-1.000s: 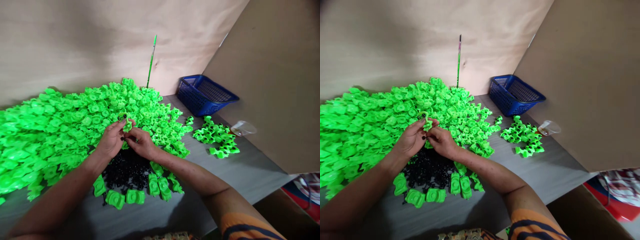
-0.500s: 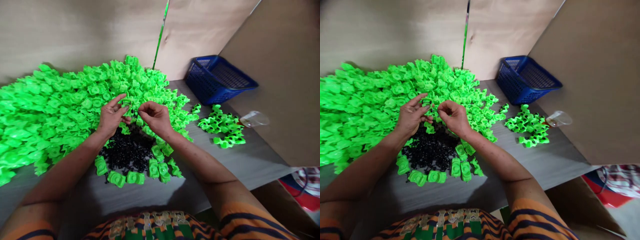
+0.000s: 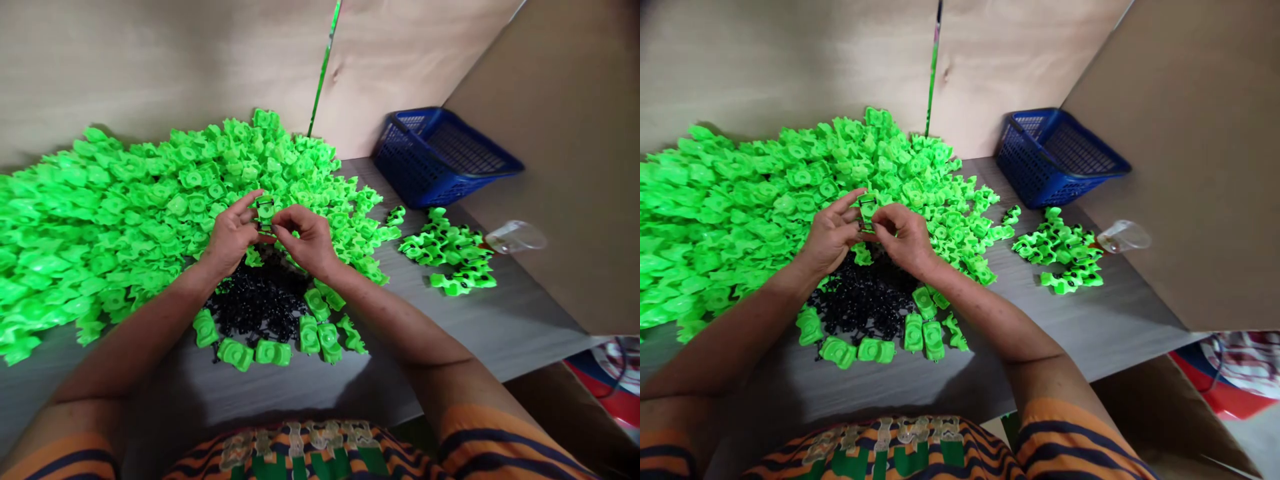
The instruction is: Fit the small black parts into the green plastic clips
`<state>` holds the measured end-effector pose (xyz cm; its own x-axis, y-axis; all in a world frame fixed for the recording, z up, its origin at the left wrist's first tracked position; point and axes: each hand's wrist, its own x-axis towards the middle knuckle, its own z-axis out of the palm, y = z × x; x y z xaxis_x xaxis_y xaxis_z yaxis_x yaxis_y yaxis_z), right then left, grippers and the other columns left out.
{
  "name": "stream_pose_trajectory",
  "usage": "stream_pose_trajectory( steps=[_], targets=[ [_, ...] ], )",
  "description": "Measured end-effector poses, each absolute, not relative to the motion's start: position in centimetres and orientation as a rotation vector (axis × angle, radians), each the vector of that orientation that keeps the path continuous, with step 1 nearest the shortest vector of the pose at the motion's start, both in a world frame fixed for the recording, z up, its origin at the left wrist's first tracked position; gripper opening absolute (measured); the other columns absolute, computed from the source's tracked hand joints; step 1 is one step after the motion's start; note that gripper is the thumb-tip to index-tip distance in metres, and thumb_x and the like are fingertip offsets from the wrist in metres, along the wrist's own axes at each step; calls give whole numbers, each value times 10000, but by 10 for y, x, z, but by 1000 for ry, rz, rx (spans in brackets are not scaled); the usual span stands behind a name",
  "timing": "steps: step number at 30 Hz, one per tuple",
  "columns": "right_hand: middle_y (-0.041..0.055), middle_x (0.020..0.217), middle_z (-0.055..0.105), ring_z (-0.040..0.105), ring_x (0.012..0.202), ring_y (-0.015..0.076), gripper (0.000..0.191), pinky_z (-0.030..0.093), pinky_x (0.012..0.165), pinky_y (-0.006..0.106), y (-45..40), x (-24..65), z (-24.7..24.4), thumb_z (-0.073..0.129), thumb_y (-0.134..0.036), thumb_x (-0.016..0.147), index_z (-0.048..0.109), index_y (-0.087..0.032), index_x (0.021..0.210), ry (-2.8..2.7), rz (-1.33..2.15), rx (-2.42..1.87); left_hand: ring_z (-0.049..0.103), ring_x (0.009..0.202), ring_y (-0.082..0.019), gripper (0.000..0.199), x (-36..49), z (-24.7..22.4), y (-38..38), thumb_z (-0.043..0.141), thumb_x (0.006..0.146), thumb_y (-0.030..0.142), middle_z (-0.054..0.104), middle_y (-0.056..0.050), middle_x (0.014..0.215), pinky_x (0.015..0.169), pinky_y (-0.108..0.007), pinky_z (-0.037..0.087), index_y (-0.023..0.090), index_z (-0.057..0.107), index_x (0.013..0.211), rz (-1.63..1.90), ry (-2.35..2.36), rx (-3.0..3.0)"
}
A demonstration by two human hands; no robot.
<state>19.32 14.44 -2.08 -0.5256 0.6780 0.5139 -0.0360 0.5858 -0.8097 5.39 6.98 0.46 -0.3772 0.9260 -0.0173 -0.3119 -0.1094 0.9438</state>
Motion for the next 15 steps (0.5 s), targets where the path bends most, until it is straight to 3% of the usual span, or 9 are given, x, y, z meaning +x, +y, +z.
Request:
stream_pose_trajectory(
  steps=[7, 15],
  targets=[
    [13, 816, 596, 564, 776, 156, 156, 463, 760, 290, 143, 197, -20, 533, -110, 905, 583, -228, 814, -2075, 741, -483, 584, 637, -118, 634, 55, 7, 69, 693, 521, 39, 623, 40, 732, 643, -271, 624, 182, 749, 1135, 1644, 1212, 773],
    [8, 828, 569, 522, 733, 140, 158, 423, 699, 268, 143, 199, -20, 510, -100, 953, 569, -216, 863, -2100, 528, -395, 566, 642, -119, 570, 49, 3, 71, 738, 522, 118, 554, 62, 655, 629, -272, 619, 186, 756, 1088, 1660, 1208, 916]
  ],
)
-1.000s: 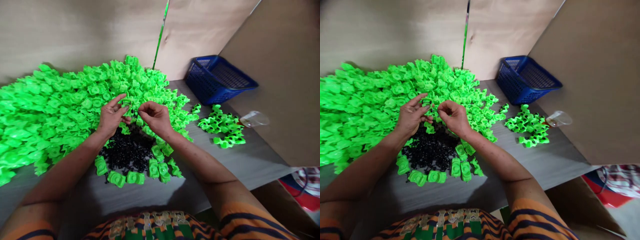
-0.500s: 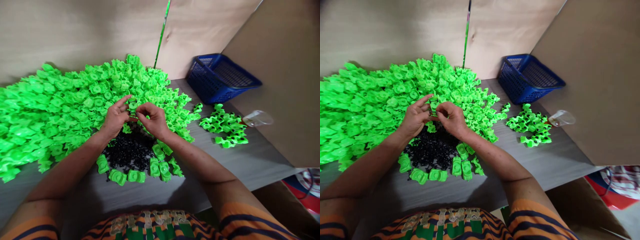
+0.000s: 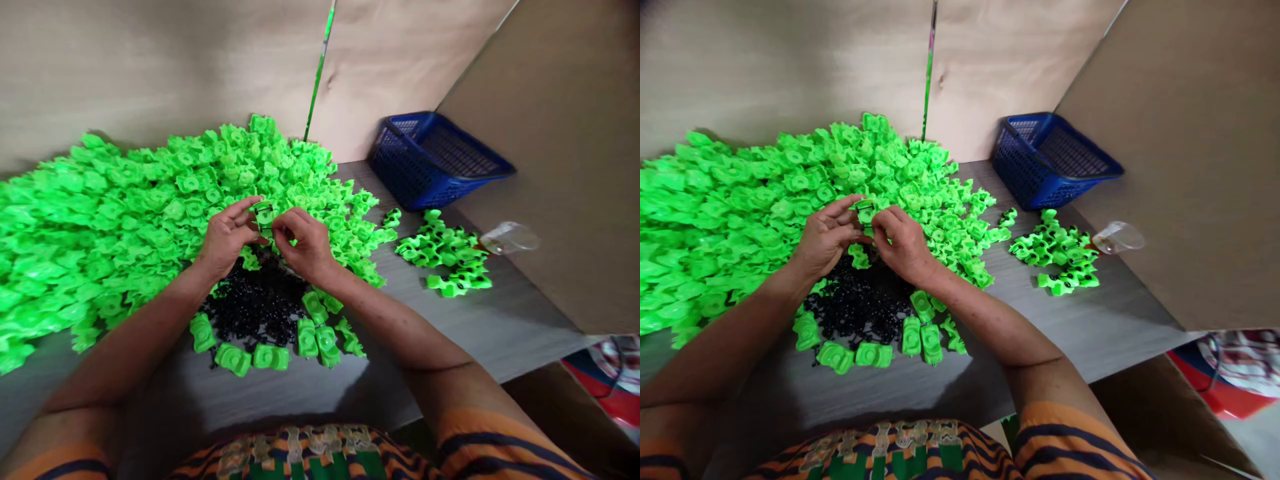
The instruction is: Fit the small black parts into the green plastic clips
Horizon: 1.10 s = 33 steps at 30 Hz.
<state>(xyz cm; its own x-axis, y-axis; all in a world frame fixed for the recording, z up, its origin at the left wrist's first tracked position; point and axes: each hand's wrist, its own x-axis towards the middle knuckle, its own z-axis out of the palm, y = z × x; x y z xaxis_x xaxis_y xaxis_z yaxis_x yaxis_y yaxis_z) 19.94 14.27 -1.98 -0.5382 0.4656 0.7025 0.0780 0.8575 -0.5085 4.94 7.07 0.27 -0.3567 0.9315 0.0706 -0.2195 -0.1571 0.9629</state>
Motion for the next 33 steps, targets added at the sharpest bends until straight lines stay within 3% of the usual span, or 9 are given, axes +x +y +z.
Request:
stream_pose_trajectory(
  steps=[16, 23, 27, 30, 33],
  targets=[
    [22, 858, 579, 538, 781, 144, 193, 430, 728, 260, 146, 201, -25, 464, -147, 1014, 593, -206, 884, -2134, 441, -401, 570, 644, -88, 605, 41, -4, 74, 898, 537, 151, 574, 72, 657, 680, -234, 578, 188, 791, 1132, 1617, 1204, 1008],
    [-7, 817, 601, 558, 727, 124, 59, 468, 698, 263, 152, 199, -27, 604, -229, 951, 578, -216, 899, -1955, 858, -416, 674, 789, -127, 644, 38, -1, 73, 917, 557, 171, 716, 8, 821, 757, -242, 590, 183, 786, 1187, 1634, 1241, 1113],
    [-18, 779, 596, 567, 713, 123, 194, 482, 687, 272, 154, 196, -31, 703, -354, 912, 576, -215, 865, -1818, 1188, -449, 678, 788, -131, 641, 37, -1, 72, 916, 560, 175, 714, 6, 817, 728, -229, 574, 181, 789, 1188, 1650, 1255, 1165],
    [-21, 777, 608, 577, 715, 119, 262, 495, 705, 275, 155, 194, -33, 747, -423, 882, 597, -209, 861, -1738, 1327, -420, 632, 705, -106, 618, 37, -2, 72, 891, 586, 176, 654, 31, 730, 646, -196, 529, 172, 790, 1196, 1658, 1283, 1211],
    [-26, 760, 614, 584, 702, 118, 335, 508, 711, 280, 154, 193, -32, 788, -496, 857, 613, -211, 863, -1693, 1412, -408, 657, 730, -124, 613, 36, -3, 72, 879, 609, 210, 672, 20, 752, 663, -216, 555, 172, 784, 1214, 1654, 1303, 1249]
  ],
)
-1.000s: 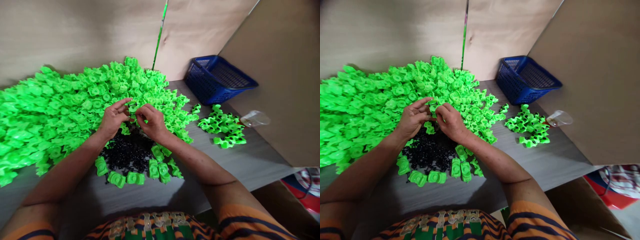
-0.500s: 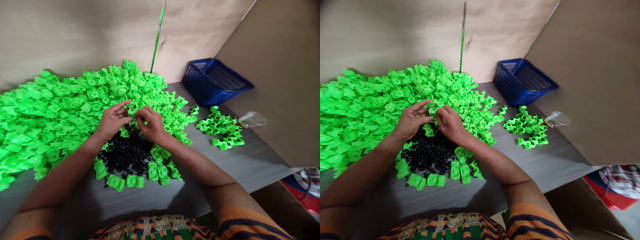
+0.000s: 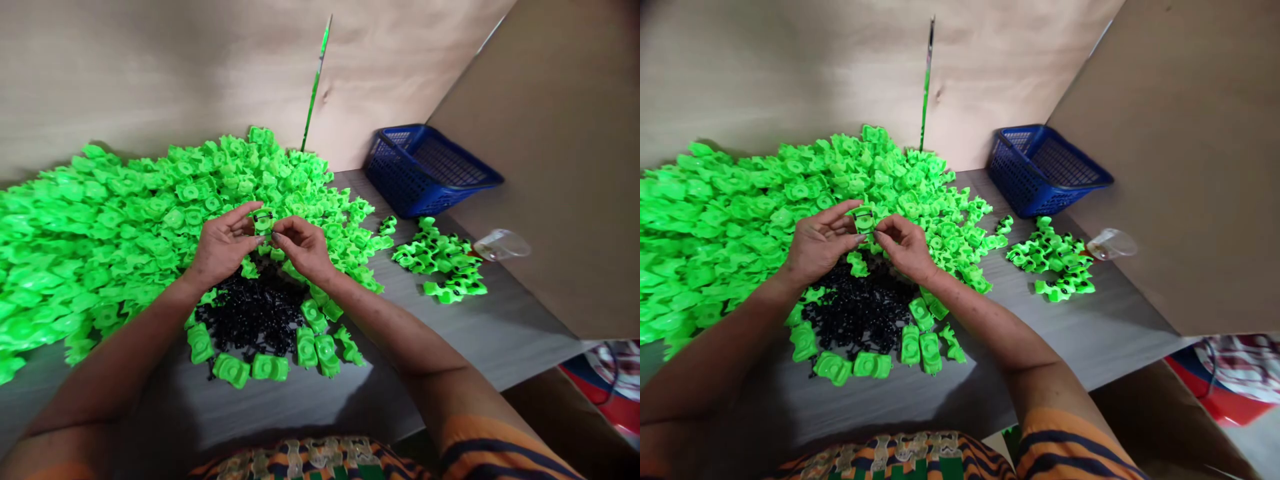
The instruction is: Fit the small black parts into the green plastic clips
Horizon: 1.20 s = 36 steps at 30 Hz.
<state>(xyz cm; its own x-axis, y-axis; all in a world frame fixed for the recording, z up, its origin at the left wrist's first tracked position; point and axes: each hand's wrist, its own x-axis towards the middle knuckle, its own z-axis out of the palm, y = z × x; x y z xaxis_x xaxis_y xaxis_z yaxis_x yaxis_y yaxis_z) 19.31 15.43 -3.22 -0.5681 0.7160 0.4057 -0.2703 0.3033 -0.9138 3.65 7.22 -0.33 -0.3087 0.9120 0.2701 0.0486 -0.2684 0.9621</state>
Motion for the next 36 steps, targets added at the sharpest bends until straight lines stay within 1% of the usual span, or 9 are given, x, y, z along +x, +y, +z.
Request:
stream_pose_trajectory(
  steps=[4, 8, 13, 18, 24, 29, 32, 34, 36],
  targets=[
    [-20, 768, 625, 593, 709, 123, 425, 523, 726, 289, 154, 193, -31, 825, -587, 815, 631, -211, 854, -1675, 1453, -437, 702, 818, -157, 622, 36, -3, 71, 878, 641, 244, 716, -11, 839, 739, -261, 599, 168, 766, 1248, 1628, 1325, 1287],
    [-18, 780, 632, 600, 716, 120, 446, 539, 741, 288, 153, 193, -31, 832, -607, 801, 636, -210, 858, -1663, 1469, -440, 692, 785, -149, 627, 35, 0, 70, 870, 643, 227, 686, 4, 791, 720, -253, 593, 157, 757, 1256, 1610, 1333, 1300],
    [-33, 766, 615, 592, 713, 113, 407, 543, 735, 276, 151, 191, -31, 837, -550, 810, 604, -220, 855, -1644, 1438, -416, 708, 838, -167, 650, 39, 2, 68, 870, 616, 221, 718, -15, 857, 736, -264, 614, 166, 747, 1252, 1603, 1312, 1225],
    [-41, 752, 582, 561, 708, 108, 317, 532, 729, 276, 150, 190, -29, 786, -455, 845, 575, -219, 820, -1692, 1356, -419, 662, 738, -147, 669, 40, 3, 68, 891, 600, 214, 630, 28, 747, 711, -283, 639, 175, 746, 1253, 1630, 1326, 1177],
    [-47, 760, 548, 518, 692, 105, 304, 507, 699, 269, 150, 189, -28, 755, -435, 856, 526, -234, 847, -1719, 1344, -425, 672, 722, -143, 662, 41, 4, 68, 895, 598, 200, 650, 26, 761, 707, -297, 654, 165, 754, 1244, 1605, 1314, 1175],
    [-36, 790, 564, 538, 725, 122, 294, 494, 698, 274, 154, 188, -32, 724, -454, 908, 522, -240, 893, -1764, 1307, -401, 692, 745, -160, 644, 37, 7, 69, 903, 592, 182, 661, 23, 761, 737, -344, 683, 156, 757, 1220, 1603, 1313, 1116],
    [-15, 843, 591, 545, 769, 140, 206, 470, 721, 288, 155, 191, -34, 690, -383, 948, 554, -229, 951, -1907, 1136, -436, 700, 752, -165, 601, 22, 6, 74, 889, 638, 154, 605, 41, 714, 772, -367, 692, 161, 744, 1222, 1679, 1335, 1042],
    [15, 863, 605, 531, 824, 167, 92, 448, 790, 324, 152, 193, -32, 638, -271, 969, 592, -207, 922, -2156, 900, -441, 673, 692, -140, 565, 9, 4, 79, 886, 655, 135, 537, 71, 657, 766, -352, 692, 182, 743, 1200, 1740, 1353, 952],
    [62, 889, 628, 513, 912, 212, 104, 410, 862, 372, 145, 195, -28, 590, -192, 974, 639, -182, 884, -2475, 620, -414, 659, 659, -135, 540, -1, 2, 82, 899, 659, 143, 532, 75, 640, 750, -347, 690, 189, 742, 1174, 1742, 1360, 865]
  ],
)
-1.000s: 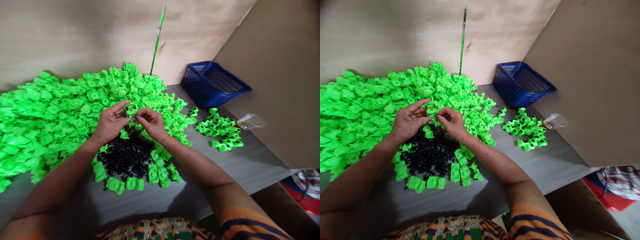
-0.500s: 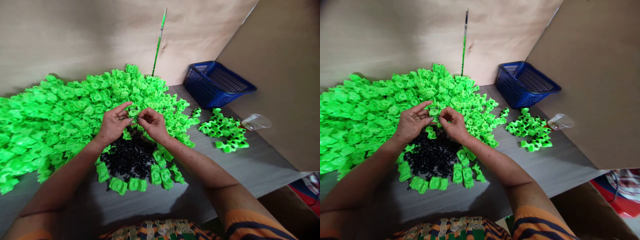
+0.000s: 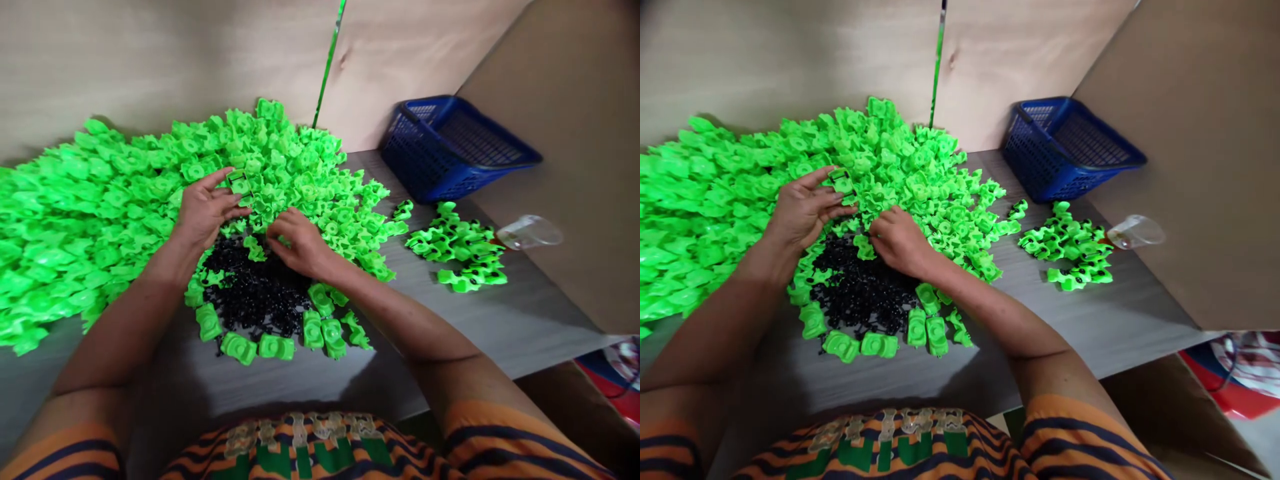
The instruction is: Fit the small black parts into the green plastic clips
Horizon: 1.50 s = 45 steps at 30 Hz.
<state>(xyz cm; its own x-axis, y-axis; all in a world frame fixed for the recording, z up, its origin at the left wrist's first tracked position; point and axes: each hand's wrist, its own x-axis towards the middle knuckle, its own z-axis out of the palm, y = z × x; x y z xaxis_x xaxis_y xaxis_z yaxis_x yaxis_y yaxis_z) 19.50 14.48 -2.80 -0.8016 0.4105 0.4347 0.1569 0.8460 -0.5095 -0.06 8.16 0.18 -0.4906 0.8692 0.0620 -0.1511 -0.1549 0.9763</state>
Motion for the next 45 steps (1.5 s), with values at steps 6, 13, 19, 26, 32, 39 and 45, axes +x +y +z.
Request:
stream_pose_trajectory(
  steps=[6, 13, 19, 26, 32, 39, 45],
  targets=[
    [147, 1038, 675, 470, 1085, 302, 184, 316, 881, 407, 125, 193, -19, 616, -264, 1006, 739, -135, 1051, -2997, 190, -381, 678, 649, -136, 484, 1, -2, 83, 916, 723, 253, 646, 38, 702, 763, -359, 681, 177, 721, 1160, 1685, 1322, 799],
    [119, 966, 680, 474, 1021, 278, 208, 269, 833, 382, 131, 191, -23, 556, -180, 1015, 757, -164, 966, -2941, 233, -396, 618, 572, -103, 461, 6, -2, 84, 859, 700, 147, 619, 63, 649, 668, -320, 676, 179, 736, 1143, 1666, 1330, 808],
    [108, 928, 679, 472, 977, 266, 261, 291, 876, 391, 150, 194, -27, 465, -159, 1034, 723, -170, 999, -2785, 223, -380, 723, 682, -177, 487, -8, 5, 82, 897, 739, 271, 698, 14, 768, 645, -322, 665, 242, 718, 1191, 1765, 1325, 797],
    [167, 1296, 675, 474, 1144, 307, 525, 364, 938, 420, 151, 194, -28, 510, -136, 973, 522, -146, 1499, -2689, 362, -440, 727, 621, -184, 422, -4, 13, 79, 882, 760, 279, 669, 26, 725, 530, -274, 603, 237, 721, 1148, 1779, 1328, 780],
    [153, 1169, 707, 472, 1106, 306, 339, 326, 893, 423, 127, 192, -21, 499, -156, 1030, 695, -165, 1307, -2964, 297, -90, 730, 614, -174, 423, 7, 16, 78, 871, 796, 294, 678, 20, 738, 514, -255, 587, 224, 715, 1183, 1752, 1325, 769],
    [141, 1085, 700, 486, 1088, 289, 221, 330, 868, 401, 116, 184, -26, 554, -103, 1005, 748, -144, 1104, -3082, 198, 45, 723, 612, -159, 499, 15, 6, 80, 834, 757, 206, 662, 39, 701, 556, -251, 621, 174, 701, 1237, 1670, 1329, 773],
    [128, 1044, 708, 514, 1055, 272, 191, 368, 876, 391, 119, 188, -22, 541, -96, 1005, 727, -133, 1022, -3131, 224, 10, 593, 525, -86, 505, 26, 6, 79, 811, 636, 153, 557, 88, 612, 538, -247, 636, 148, 724, 1134, 1657, 1297, 789]
  ],
)
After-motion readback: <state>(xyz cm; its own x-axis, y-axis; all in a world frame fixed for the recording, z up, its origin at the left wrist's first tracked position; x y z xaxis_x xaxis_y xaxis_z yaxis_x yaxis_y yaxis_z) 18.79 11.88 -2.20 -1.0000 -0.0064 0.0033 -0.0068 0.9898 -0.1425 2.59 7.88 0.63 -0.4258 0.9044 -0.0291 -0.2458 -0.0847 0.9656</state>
